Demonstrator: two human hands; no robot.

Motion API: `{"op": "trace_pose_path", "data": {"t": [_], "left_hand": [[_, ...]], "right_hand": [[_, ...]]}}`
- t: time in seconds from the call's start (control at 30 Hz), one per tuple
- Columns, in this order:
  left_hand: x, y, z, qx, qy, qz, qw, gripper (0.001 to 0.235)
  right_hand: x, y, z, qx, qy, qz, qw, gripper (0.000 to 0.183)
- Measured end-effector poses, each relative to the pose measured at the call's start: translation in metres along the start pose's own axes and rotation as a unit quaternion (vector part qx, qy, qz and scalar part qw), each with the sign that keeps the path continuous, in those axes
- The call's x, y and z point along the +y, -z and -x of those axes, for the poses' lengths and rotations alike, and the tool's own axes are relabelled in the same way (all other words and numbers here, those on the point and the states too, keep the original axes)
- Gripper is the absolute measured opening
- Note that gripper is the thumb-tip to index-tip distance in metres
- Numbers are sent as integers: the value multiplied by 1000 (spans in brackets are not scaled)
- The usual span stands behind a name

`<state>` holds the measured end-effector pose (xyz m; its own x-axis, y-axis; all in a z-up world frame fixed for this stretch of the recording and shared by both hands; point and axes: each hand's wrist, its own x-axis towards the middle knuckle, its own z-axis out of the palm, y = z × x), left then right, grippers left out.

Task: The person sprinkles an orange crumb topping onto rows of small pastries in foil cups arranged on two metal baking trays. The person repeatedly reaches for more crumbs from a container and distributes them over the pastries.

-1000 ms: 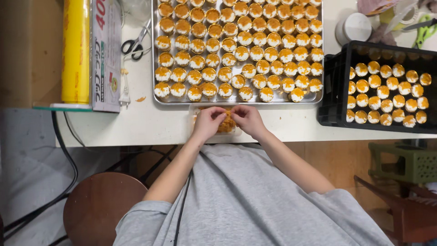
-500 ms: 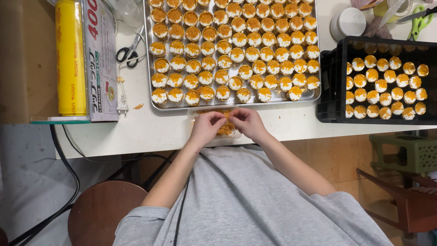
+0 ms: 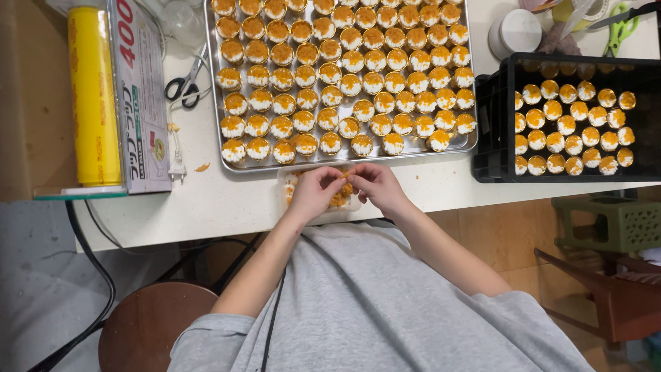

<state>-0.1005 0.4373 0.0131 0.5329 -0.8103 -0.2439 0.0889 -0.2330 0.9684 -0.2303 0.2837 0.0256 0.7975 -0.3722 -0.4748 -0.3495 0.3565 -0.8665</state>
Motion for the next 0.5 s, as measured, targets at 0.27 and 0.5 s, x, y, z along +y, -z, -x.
{"op": "trace_pose_path", "data": {"t": [0.27, 0.5], "left_hand": [[-28, -9, -11, -34, 24, 221, 974, 13], [-31, -9, -11, -3, 20, 130, 991, 13]], "right_hand": [[-6, 6, 3, 19, -4, -62, 998, 11], [7, 8, 0, 19, 29, -25, 999, 10]]}}
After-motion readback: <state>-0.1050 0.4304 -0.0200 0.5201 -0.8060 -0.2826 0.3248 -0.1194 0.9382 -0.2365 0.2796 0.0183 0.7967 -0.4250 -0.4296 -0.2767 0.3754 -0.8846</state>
